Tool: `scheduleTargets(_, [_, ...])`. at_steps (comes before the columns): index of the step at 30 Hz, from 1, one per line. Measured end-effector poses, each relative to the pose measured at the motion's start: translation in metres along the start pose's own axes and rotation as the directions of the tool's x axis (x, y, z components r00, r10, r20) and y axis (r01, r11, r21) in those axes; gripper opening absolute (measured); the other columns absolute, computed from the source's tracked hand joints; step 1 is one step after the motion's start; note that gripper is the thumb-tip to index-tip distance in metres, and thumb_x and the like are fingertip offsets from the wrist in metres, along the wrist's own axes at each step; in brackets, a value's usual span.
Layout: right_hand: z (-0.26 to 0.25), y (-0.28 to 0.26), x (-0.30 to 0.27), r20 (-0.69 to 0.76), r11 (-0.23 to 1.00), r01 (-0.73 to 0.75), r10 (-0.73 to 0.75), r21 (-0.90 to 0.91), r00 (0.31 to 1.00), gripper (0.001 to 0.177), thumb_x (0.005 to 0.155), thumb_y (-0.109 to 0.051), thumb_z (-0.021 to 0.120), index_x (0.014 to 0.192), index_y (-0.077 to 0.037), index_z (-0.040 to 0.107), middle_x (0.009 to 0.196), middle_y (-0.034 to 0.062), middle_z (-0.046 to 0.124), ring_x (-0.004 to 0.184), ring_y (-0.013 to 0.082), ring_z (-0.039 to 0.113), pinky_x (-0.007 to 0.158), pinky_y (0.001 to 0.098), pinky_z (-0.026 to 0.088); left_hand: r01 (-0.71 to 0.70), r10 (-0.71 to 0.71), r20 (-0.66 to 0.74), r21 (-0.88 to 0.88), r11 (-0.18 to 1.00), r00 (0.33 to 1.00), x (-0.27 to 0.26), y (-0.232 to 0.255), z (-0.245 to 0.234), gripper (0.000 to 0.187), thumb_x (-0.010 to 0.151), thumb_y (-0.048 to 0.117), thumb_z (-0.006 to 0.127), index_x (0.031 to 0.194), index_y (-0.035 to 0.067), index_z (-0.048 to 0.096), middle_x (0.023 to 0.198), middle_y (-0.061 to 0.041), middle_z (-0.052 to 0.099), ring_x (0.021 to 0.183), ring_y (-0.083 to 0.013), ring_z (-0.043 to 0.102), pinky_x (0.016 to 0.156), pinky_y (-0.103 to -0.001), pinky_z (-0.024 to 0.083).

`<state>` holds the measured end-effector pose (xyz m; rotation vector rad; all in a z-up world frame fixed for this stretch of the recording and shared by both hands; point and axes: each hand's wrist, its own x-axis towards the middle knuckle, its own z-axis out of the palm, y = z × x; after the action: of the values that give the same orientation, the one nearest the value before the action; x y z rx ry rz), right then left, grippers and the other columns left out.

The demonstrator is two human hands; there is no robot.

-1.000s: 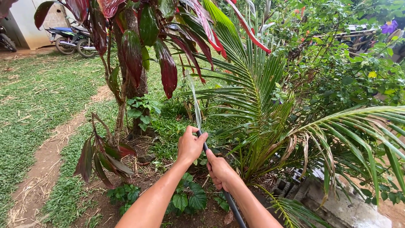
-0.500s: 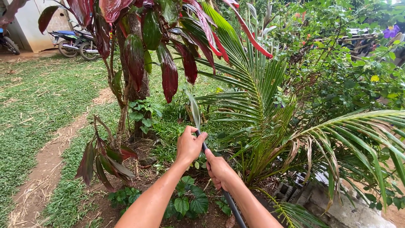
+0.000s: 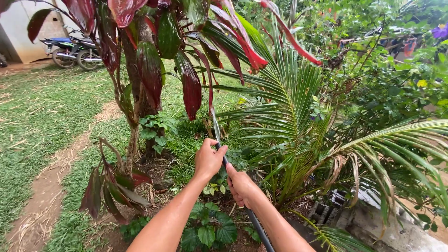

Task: Scraping the bark of a plant and applying water with a hose to prepare it for air layering.

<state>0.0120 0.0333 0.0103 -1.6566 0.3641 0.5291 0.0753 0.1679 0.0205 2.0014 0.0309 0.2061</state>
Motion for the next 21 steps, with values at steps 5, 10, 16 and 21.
scheduleTargets(5, [0.016, -0.017, 0.019, -0.040, 0.999, -0.037, 0.038, 0.025, 0.998, 0.062, 0.101, -0.069, 0.041, 0.072, -0.014, 0.040, 0.050, -0.0039, 0.026, 0.039, 0.0131, 0.020, 0.041, 0.0335, 0.017, 0.012, -0.013, 0.044, 0.010, 1.000, 0.999, 0.028, -0.008, -0.010, 0.039, 0.090, 0.039, 0.073, 0.114, 0.011, 0.058, 0.075, -0.007, 0.077, 0.061, -0.0178, 0.072, 0.057, -0.036, 0.053])
scheduleTargets(10, [0.022, -0.025, 0.041, -0.034, 0.997, -0.055, 0.057, 0.056, 0.998, 0.063, 0.100, -0.070, 0.041, 0.071, -0.014, 0.040, 0.050, -0.0042, 0.025, 0.039, 0.0122, 0.018, 0.042, 0.0321, 0.015, 0.007, -0.007, 0.031, 0.021, 1.000, 0.999, 0.052, -0.016, -0.009, 0.041, 0.089, 0.040, 0.075, 0.113, 0.011, 0.060, 0.076, -0.006, 0.077, 0.063, -0.0172, 0.072, 0.059, -0.035, 0.053])
scheduleTargets(16, [0.030, -0.032, 0.054, -0.083, 0.996, -0.061, 0.066, 0.060, 0.994, 0.060, 0.101, -0.067, 0.041, 0.072, -0.014, 0.041, 0.051, -0.0043, 0.027, 0.040, 0.0125, 0.020, 0.042, 0.0323, 0.017, -0.047, 0.047, 0.016, 0.008, 0.999, 0.999, 0.076, -0.029, -0.006, 0.042, 0.087, 0.039, 0.077, 0.114, 0.011, 0.060, 0.078, -0.005, 0.076, 0.065, -0.0192, 0.072, 0.062, -0.038, 0.054])
scheduleTargets(21, [0.032, -0.030, 0.062, -0.122, 0.994, -0.054, 0.066, 0.098, 0.990, 0.062, 0.101, -0.069, 0.041, 0.073, -0.014, 0.041, 0.051, -0.0047, 0.027, 0.040, 0.0121, 0.020, 0.041, 0.0320, 0.017, -0.020, 0.017, 0.094, 0.026, 0.999, 0.995, 0.080, -0.026, -0.005, 0.039, 0.089, 0.039, 0.074, 0.113, 0.012, 0.060, 0.078, -0.008, 0.077, 0.065, -0.0207, 0.073, 0.062, -0.039, 0.054])
